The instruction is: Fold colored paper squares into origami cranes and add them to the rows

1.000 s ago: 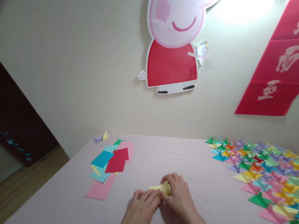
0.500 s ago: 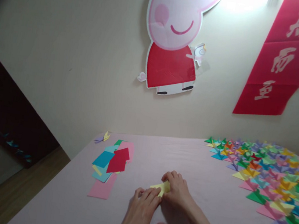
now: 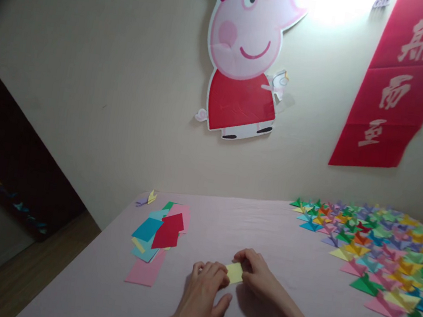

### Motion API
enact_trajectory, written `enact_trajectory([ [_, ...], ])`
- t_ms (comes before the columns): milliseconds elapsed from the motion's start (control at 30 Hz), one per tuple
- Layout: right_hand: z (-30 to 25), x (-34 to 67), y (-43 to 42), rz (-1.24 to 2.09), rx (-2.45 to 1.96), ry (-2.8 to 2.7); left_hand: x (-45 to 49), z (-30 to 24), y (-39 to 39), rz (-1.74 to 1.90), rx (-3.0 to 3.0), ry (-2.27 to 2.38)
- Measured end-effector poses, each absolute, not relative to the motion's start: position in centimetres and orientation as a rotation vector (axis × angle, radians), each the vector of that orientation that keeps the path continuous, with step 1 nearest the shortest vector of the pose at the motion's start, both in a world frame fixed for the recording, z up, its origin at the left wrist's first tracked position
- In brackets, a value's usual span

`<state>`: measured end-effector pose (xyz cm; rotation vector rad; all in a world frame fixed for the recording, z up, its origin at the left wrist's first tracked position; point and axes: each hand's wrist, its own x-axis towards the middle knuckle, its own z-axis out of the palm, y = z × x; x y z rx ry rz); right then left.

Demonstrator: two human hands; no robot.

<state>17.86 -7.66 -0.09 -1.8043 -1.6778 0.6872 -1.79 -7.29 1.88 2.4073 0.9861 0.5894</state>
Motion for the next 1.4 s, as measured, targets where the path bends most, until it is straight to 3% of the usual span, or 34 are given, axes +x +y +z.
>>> enact_trajectory([
  [233, -0.1, 15.8, -8.6, 0.474, -1.872, -1.673, 0.5, 1.4, -6.9, 0.661, 2.221, 1.339],
  [433, 0.2, 15.6, -8.7, 0.495, -1.895, -1.684, 1.3, 1.6, -6.3, 0.588, 2.202, 1.494],
  [1400, 0.1, 17.5, -9.3, 0.672, -1.648, -1.732, -2.6, 1.2, -6.3, 0.433, 2.284, 1.41],
])
